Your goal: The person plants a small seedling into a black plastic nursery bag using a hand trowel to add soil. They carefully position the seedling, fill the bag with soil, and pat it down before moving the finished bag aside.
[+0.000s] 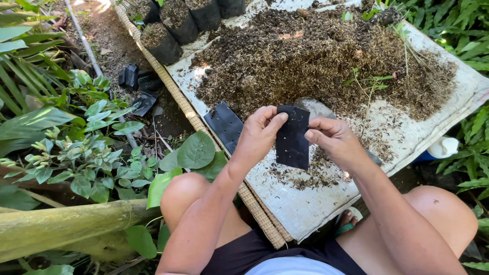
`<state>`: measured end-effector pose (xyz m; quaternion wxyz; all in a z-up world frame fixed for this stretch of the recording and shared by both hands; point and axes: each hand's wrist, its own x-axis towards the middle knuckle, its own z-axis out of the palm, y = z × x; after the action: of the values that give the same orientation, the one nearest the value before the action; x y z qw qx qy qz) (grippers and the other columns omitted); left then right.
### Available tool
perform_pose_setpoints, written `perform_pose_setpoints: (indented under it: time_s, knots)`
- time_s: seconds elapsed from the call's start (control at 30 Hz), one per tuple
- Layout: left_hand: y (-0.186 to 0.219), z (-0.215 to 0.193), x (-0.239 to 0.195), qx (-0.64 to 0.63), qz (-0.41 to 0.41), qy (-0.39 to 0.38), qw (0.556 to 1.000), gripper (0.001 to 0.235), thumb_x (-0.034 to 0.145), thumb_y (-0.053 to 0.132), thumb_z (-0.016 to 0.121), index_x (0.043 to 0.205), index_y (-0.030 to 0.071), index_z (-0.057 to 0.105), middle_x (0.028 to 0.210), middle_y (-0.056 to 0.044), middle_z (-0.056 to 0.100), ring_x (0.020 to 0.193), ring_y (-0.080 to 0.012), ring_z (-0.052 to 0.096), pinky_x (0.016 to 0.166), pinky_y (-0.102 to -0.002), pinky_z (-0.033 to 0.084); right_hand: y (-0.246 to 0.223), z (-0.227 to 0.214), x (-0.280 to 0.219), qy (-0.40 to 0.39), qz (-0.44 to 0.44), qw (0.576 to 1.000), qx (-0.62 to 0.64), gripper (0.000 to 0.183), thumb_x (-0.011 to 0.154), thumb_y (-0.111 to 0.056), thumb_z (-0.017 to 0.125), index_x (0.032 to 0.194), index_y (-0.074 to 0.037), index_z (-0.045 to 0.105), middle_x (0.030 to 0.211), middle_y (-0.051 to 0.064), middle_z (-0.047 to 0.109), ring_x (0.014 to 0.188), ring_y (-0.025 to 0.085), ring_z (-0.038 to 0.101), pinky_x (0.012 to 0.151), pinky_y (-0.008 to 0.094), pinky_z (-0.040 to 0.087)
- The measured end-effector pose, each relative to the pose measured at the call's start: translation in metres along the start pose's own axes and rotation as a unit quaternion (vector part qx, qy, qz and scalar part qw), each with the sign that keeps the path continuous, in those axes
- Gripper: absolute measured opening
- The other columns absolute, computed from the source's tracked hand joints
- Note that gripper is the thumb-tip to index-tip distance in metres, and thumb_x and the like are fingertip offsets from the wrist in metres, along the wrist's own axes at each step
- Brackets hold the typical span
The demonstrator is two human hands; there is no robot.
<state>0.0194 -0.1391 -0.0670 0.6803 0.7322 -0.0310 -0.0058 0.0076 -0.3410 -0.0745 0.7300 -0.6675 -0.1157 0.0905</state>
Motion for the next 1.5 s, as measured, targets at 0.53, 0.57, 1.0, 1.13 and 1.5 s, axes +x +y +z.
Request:
perform_pose_setpoints:
  time_s: [0.53,0.57,1.0,1.13,1.5]
  knots:
    - [-0.017,0.012,0.009,-0.025,-0.023,-0.1,0.994,0.015,0.103,0.017,0.063,0.1,0.008,0.073,0.079,0.0,0.066,0.071,-0.0067,0.063,0.068,-0.022,0.057,0.013,-0.013,-0.012,-0.031,-0.021,0.998,0.048,0.011,0.092,-0.003,0.072,0.102,0.004,0.073,0.086,0.009,0.067,0.075,0.011,0.067,0.075,0.029,0.058]
    - [-0.017,0.012,0.008,-0.025,-0.022,-0.104,0.994,0.015,0.104,0.018,0.062,0.101,0.007,0.073,0.08,-0.001,0.067,0.072,-0.007,0.063,0.07,-0.022,0.057,0.02,-0.017,-0.012,-0.032,-0.026,0.998,0.045,0.011,0.093,-0.003,0.072,0.101,0.004,0.073,0.086,0.01,0.068,0.074,0.013,0.069,0.074,0.029,0.058]
    - [-0.013,0.009,-0.003,-0.013,-0.043,-0.128,0.991,0.015,0.104,0.019,0.062,0.101,0.008,0.072,0.079,0.0,0.066,0.073,-0.0074,0.064,0.059,-0.017,0.052,0.015,-0.012,-0.019,-0.047,-0.032,0.997,0.042,0.016,0.094,-0.009,0.071,0.104,0.004,0.073,0.087,0.01,0.069,0.074,0.014,0.072,0.073,0.027,0.059]
    - [-0.011,0.008,-0.003,-0.008,-0.045,-0.133,0.99,0.016,0.104,0.019,0.061,0.101,0.008,0.072,0.079,-0.001,0.066,0.075,-0.0076,0.064,0.06,-0.017,0.052,0.007,-0.007,-0.02,-0.047,-0.036,0.997,0.047,0.016,0.094,-0.007,0.071,0.104,0.004,0.073,0.088,0.01,0.068,0.074,0.013,0.072,0.073,0.027,0.06]
    - [-0.008,0.009,-0.006,0.037,-0.014,-0.117,0.992,0.016,0.103,0.021,0.063,0.1,0.009,0.073,0.077,0.0,0.065,0.073,-0.0084,0.06,0.067,-0.023,0.055,-0.005,0.0,-0.022,-0.007,-0.061,0.998,0.004,0.007,0.094,0.004,0.066,0.099,0.006,0.071,0.083,0.012,0.065,0.076,0.015,0.068,0.069,0.031,0.063]
